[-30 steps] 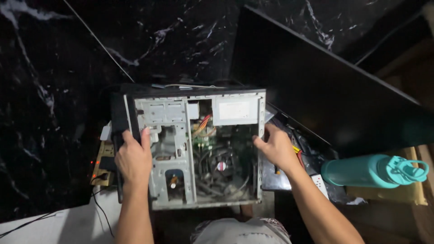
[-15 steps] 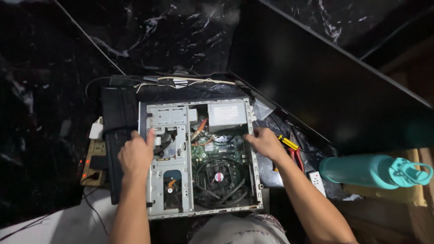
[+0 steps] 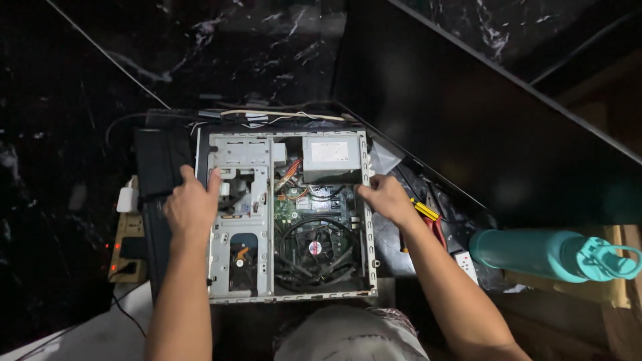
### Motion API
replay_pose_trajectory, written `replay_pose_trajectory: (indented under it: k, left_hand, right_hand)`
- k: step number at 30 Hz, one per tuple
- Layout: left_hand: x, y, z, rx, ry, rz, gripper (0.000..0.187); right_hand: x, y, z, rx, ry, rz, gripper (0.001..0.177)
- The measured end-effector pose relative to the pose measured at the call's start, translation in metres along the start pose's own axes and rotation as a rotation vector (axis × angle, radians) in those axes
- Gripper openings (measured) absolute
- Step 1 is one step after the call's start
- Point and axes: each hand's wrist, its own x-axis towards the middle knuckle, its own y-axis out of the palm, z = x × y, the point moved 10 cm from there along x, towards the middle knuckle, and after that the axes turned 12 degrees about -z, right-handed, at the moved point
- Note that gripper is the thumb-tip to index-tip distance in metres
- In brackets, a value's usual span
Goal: Repairing and disassembling internal components of a desktop computer tower using tools.
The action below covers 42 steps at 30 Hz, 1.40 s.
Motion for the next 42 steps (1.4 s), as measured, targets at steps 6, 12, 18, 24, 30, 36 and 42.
replay_pose_trajectory:
  k: [6,12,18,24,30,36,42]
  left_hand:
    - [-0.020,-0.007,0.013,-0.089,-0.054,0.059,0.070]
    - [-0.067,0.002,0.044,-0.274,-0.160,0.124,0.068]
    - [-0.070,0.015,0.056,-0.089,-0.146,0.134,0.070]
    - [-0.069,0.013,0.052,-0.020,-0.103,0.093,0.072]
    - [-0.085,0.025,0.046,0.011,-0.147,0.153,0.073]
    - [-0.093,0.016,0.009,-0.082,-0.159,0.149,0.068]
    - [-0.090,0.021,0.002,-0.104,-0.137,0.102,0.068]
  right_hand:
    - [-0.025,0.007,-0.008,0.269,0.039,-0.007,0.055]
    - [-0.050,0.001,-0.001,0.220,-0.003,-0.122,0.057]
    - [-0.068,-0.012,0.014,0.237,-0.014,-0.129,0.057]
    - [-0.072,-0.008,-0.005,0.314,-0.033,-0.113,0.060]
    - [-0.076,-0.014,-0.033,0.339,0.068,-0.150,0.059]
    - [-0.058,-0.027,-0.044,0.341,0.062,-0.175,0.053]
    - [-0.045,-0.033,-0.049,0.355,0.048,-0.145,0.055]
